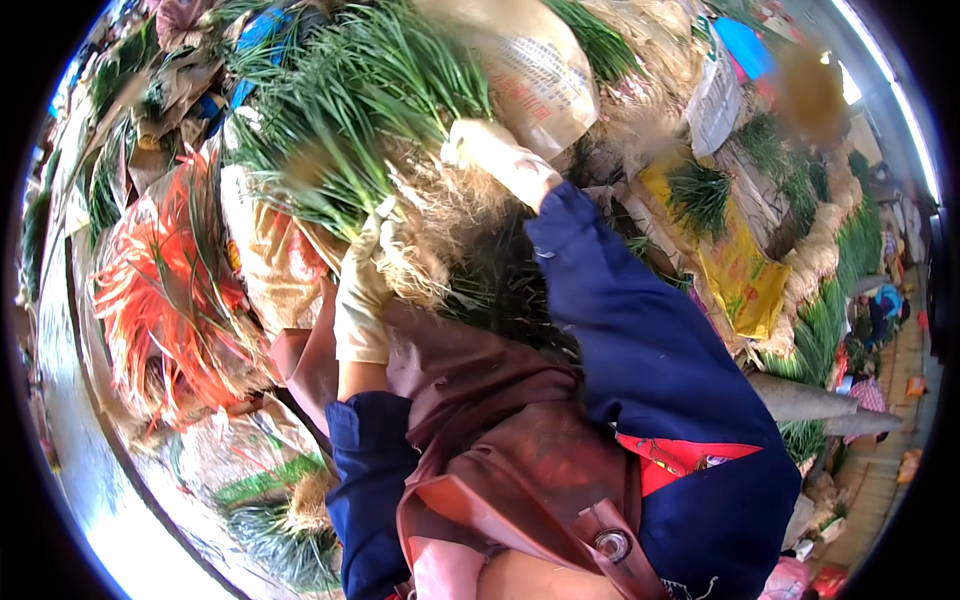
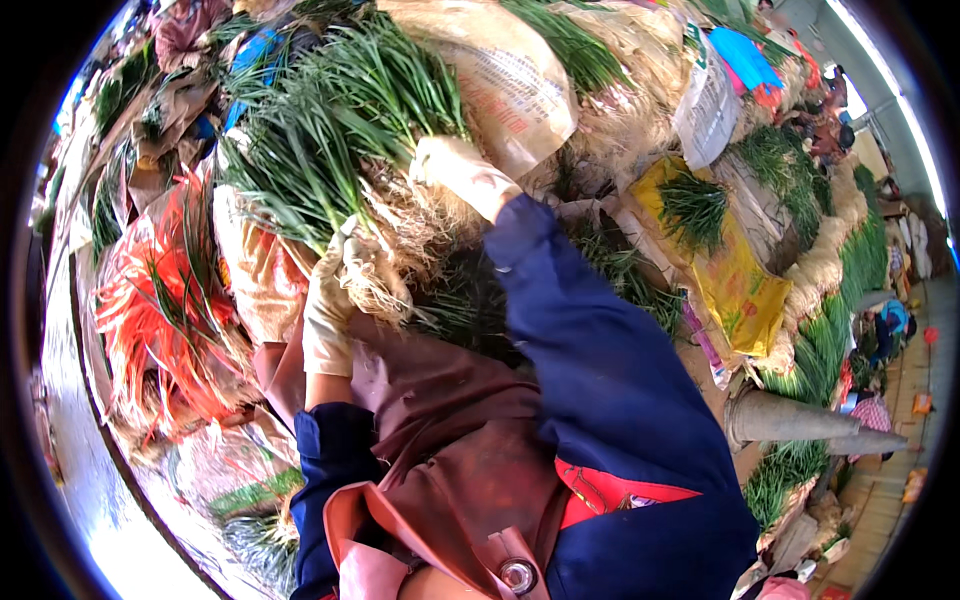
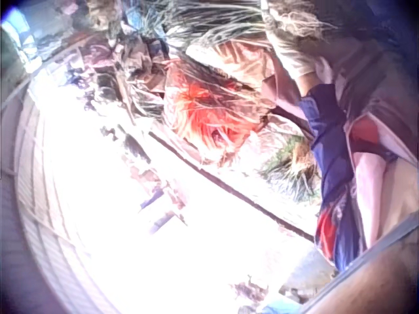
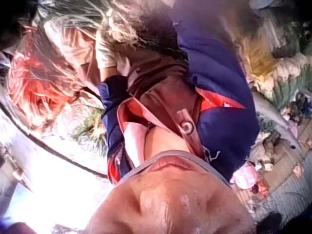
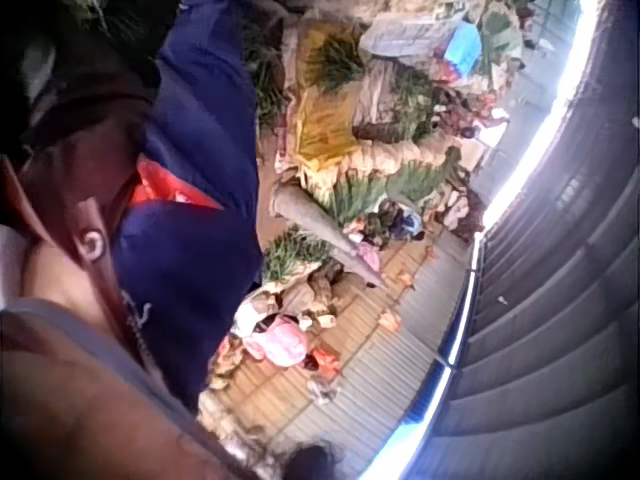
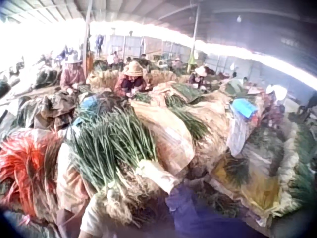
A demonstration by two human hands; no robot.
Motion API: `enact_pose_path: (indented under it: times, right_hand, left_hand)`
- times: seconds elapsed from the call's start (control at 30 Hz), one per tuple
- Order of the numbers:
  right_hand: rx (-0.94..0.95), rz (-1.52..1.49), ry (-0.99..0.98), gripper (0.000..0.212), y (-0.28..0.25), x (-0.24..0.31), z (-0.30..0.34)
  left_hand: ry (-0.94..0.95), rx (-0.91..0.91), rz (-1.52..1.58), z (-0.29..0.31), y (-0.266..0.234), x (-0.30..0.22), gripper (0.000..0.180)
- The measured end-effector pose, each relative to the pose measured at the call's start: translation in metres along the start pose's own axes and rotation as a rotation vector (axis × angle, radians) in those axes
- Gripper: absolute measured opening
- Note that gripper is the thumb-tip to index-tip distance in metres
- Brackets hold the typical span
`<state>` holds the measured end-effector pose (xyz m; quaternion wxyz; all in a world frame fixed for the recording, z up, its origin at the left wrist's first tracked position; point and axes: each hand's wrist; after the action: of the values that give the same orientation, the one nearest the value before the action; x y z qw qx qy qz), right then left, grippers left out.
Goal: The person sorts bunches of green onions by hand, peeling away loose leaves and aligning the roots before tying the bundle together with a red plastic strip.
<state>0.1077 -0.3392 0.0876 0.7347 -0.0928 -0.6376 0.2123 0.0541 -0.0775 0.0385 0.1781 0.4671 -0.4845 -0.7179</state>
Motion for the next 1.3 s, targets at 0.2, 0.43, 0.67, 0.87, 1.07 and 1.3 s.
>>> enact_pose_path:
  times: [0.2, 0.43, 0.67, 0.87, 1.07, 1.3]
  right_hand:
    - [0.292, -0.543, -0.053, 0.048, -0.036, -0.062, 0.07]
    - [-0.592, -0.357, 0.045, 0.039, -0.211, -0.138, 0.053]
    - [-0.809, 0.671, 0.589, 0.068, -0.3, -0.114, -0.008]
    - [-0.722, 0.691, 0.323, 0.089, -0.255, -0.14, -0.148]
    - [-0.406, 0.735, -0.242, 0.068, -0.176, -0.132, -0.133]
    - [-0.109, 0.748, -0.316, 0.044, -0.125, -0.159, -0.143]
  left_hand:
    - [-0.053, -0.264, -0.036, -0.026, -0.016, -0.006, 0.033]
    - [0.023, -0.303, -0.177, -0.066, 0.0, 0.019, 0.038]
    - [0.095, -0.402, -0.229, -0.108, 0.002, 0.021, 0.052]
    - [0.385, -0.557, -0.653, -0.083, -0.023, -0.023, 0.038]
    - [0.245, -0.477, -0.441, -0.105, 0.026, -0.005, 0.029]
    - [0.251, -0.695, -0.641, -0.065, 0.023, 0.016, 0.022]
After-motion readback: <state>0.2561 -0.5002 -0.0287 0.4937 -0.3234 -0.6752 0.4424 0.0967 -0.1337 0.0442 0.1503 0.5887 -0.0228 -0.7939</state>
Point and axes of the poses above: each hand's wrist, its own z-axis away from the middle knuckle, its own y-axis out of the palm, x = y × z, and after that the axes turned 2 degrees about x, right-handed
